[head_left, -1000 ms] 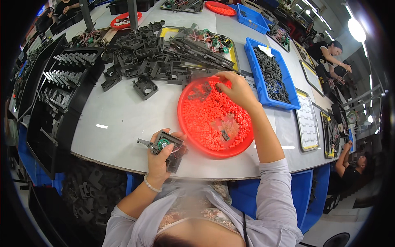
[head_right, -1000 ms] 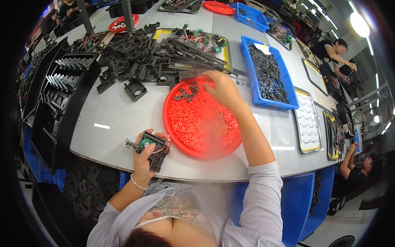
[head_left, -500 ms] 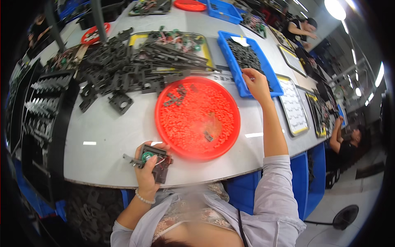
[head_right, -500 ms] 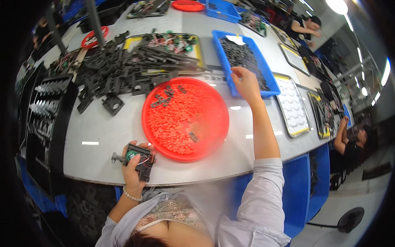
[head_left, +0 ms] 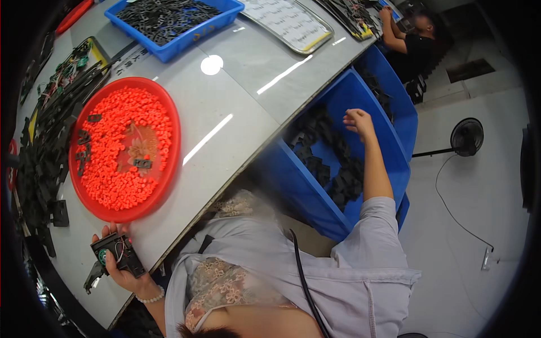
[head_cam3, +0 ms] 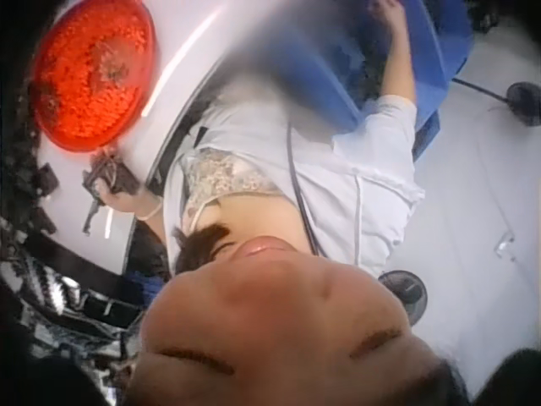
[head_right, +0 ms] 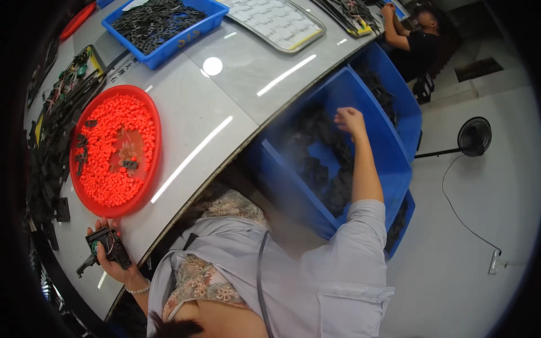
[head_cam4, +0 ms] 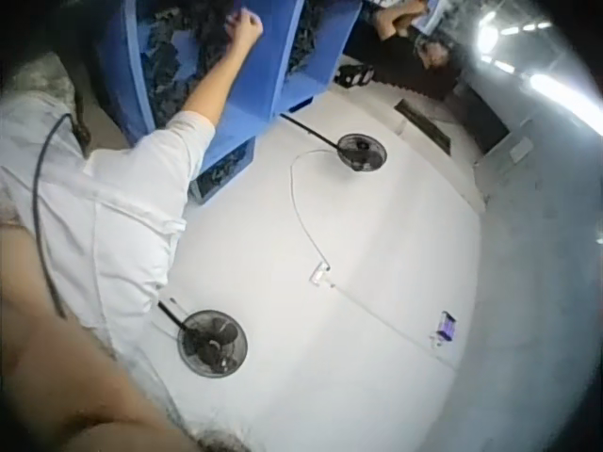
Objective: The person assembles small electronic components by hand, combining a plastic housing, wiring, a circuit board, and fasteners from storage bins at a manufacturing workstation.
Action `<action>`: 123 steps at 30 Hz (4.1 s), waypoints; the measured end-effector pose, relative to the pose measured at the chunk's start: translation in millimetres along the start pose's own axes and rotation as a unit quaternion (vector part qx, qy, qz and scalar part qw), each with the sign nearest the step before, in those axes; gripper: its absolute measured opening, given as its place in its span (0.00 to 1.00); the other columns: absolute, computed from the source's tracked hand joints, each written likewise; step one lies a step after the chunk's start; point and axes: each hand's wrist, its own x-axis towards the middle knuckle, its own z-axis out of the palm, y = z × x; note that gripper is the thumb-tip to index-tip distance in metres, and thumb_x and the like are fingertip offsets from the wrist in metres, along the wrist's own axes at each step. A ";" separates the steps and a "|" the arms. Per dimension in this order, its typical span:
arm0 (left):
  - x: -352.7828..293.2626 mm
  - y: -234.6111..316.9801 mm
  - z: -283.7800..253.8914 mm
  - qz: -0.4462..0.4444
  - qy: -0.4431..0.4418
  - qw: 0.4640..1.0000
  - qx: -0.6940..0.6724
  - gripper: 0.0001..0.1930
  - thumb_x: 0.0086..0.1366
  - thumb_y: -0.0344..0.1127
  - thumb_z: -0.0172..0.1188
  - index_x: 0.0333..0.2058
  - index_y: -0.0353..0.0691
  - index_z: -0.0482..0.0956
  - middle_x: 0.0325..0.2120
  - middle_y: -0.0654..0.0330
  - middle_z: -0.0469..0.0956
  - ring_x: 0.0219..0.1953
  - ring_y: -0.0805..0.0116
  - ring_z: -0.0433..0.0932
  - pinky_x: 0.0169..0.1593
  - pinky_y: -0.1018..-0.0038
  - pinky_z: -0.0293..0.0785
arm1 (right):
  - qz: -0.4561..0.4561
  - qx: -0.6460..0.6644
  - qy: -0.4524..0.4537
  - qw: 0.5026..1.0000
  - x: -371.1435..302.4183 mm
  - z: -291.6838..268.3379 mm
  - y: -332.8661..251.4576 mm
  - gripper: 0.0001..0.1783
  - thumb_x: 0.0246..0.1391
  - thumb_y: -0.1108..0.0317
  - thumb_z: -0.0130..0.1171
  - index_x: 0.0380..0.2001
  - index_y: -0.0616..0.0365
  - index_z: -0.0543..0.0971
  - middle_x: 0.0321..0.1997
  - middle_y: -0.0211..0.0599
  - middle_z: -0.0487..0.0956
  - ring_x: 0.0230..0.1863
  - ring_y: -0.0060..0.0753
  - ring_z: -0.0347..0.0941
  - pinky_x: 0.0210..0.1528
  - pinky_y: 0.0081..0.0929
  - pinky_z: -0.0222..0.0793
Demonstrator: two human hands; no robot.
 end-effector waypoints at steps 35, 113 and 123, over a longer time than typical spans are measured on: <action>-4.4 24.3 -40.6 -0.009 -0.022 1.000 -0.015 0.25 0.61 0.31 0.47 0.56 0.30 0.57 0.56 0.49 0.62 0.61 0.59 0.59 0.67 0.55 0.42 | 0.223 0.421 0.095 0.874 143.0 114.4 321.4 0.28 0.50 0.53 0.58 0.50 0.61 0.70 0.46 0.39 0.75 0.45 0.43 0.72 0.49 0.42 0.67; -32.8 -49.6 74.4 -0.080 -0.273 0.958 0.041 0.30 0.57 0.35 0.53 0.58 0.37 0.55 0.54 0.49 0.64 0.56 0.55 0.65 0.58 0.52 0.63 | 0.263 0.645 0.127 0.706 70.9 52.5 262.7 0.57 0.41 0.41 0.60 0.65 0.53 0.41 0.67 0.49 0.47 0.66 0.47 0.48 0.65 0.45 0.41; -32.8 -106.5 146.6 -0.093 -0.216 0.959 0.157 0.28 0.57 0.36 0.53 0.55 0.39 0.56 0.48 0.50 0.68 0.53 0.56 0.68 0.55 0.54 0.67 | 0.268 0.658 0.218 0.669 110.8 42.4 325.1 0.69 0.33 0.30 0.61 0.65 0.48 0.30 0.67 0.50 0.41 0.67 0.49 0.42 0.61 0.66 0.36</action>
